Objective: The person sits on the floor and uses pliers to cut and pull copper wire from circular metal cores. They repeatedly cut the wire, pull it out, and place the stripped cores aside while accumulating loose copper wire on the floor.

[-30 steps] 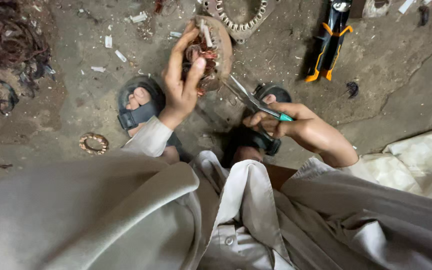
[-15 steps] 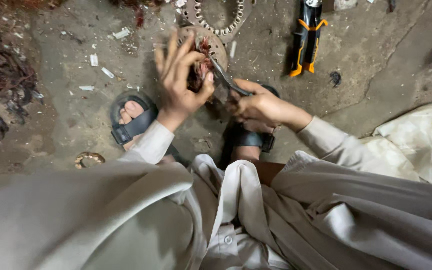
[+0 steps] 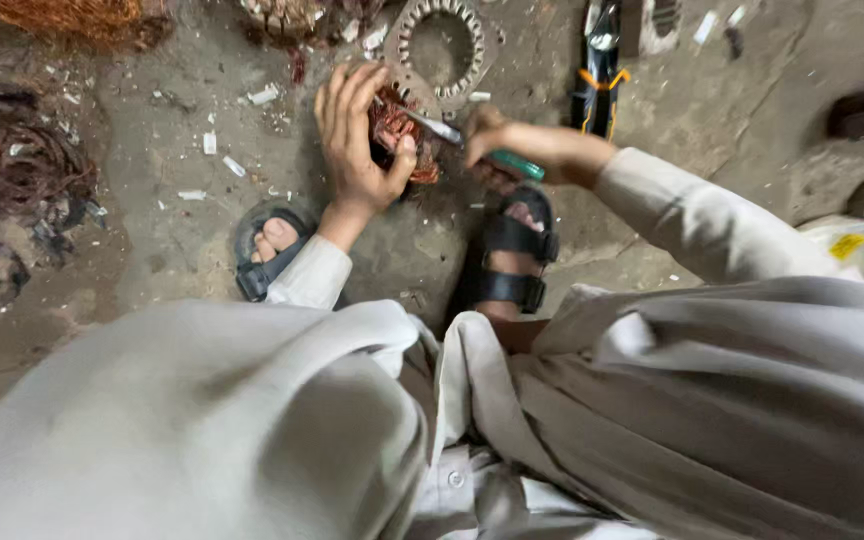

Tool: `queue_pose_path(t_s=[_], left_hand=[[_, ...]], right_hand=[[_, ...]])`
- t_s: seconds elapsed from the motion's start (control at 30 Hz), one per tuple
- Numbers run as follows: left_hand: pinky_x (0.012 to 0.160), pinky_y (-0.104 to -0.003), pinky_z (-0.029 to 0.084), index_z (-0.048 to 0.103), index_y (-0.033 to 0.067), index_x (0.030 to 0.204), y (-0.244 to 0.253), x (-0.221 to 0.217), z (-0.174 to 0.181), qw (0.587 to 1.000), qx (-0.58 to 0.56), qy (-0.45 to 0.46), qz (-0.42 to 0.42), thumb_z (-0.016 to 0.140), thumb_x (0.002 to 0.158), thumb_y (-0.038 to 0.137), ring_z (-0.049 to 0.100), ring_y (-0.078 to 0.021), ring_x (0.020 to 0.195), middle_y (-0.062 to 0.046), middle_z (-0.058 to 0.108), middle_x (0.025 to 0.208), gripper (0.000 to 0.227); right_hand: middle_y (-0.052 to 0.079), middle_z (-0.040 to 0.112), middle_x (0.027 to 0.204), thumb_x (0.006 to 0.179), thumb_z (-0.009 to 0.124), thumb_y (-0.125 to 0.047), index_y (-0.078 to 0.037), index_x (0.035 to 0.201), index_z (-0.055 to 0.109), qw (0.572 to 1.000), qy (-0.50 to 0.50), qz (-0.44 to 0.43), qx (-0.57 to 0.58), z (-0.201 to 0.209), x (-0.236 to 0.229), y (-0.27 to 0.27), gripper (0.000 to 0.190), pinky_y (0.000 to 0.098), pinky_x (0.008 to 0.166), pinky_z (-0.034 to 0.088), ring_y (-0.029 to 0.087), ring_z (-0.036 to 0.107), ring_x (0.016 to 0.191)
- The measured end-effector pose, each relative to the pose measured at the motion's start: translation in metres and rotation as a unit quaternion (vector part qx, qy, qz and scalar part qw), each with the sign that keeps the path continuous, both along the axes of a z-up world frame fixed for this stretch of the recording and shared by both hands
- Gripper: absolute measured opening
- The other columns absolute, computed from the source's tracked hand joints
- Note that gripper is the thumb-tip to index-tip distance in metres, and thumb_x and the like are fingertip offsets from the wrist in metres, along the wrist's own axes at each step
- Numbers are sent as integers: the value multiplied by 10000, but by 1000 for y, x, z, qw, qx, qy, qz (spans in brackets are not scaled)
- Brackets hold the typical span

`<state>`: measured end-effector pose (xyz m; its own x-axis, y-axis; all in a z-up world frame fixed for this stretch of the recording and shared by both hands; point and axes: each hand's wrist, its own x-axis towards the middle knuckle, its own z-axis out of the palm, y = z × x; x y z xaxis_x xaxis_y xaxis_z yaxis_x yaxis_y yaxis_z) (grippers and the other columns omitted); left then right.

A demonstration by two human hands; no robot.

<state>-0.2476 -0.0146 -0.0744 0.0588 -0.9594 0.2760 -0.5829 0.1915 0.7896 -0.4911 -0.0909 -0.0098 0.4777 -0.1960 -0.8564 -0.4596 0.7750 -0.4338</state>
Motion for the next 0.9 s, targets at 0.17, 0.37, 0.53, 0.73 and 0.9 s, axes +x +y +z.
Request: queue_pose_path(t_s=[0.17,0.37,0.53,0.73,0.9], left_hand=[[1315,-603,177,406,77,1589,4,5,4,999,14,-36,-11,521,979,451,304,-387,1586,-174,363,1659,725],[1284,-603,182,437,75,1555,0,-1,8,998,3,-61,13,595,895,391,328,-390,1542,-155,400,1623,748],[1272,-595,214,520,99,1518,10,-3,16,998,-23,-53,-26,604,874,352,384,-377,1509,-152,469,1583,697],[1302,-587,273,566,157,1422,-22,10,-10,988,-36,-66,-135,609,1013,411,493,-264,1467,-87,565,1497,483],[1302,-532,255,455,110,1562,-35,8,-22,986,-47,-80,-138,590,971,342,431,-306,1521,-138,500,1597,649]], right_hand=[[179,738,979,789,653,-248,-98,1166,628,926,131,186,-303,15,30,20,407,425,799,521,323,713,907],[261,638,938,811,669,-203,-49,1121,576,791,202,231,-530,9,29,30,359,529,812,492,480,618,934],[226,602,968,825,711,-197,-53,1072,569,691,232,147,-668,9,33,75,319,514,796,498,460,610,935],[217,635,846,784,745,-290,-92,1054,647,811,246,210,-487,26,19,54,349,527,730,502,440,641,808],[208,622,894,805,719,-175,-56,966,608,711,252,190,-629,-14,7,49,229,543,722,484,451,618,850]])
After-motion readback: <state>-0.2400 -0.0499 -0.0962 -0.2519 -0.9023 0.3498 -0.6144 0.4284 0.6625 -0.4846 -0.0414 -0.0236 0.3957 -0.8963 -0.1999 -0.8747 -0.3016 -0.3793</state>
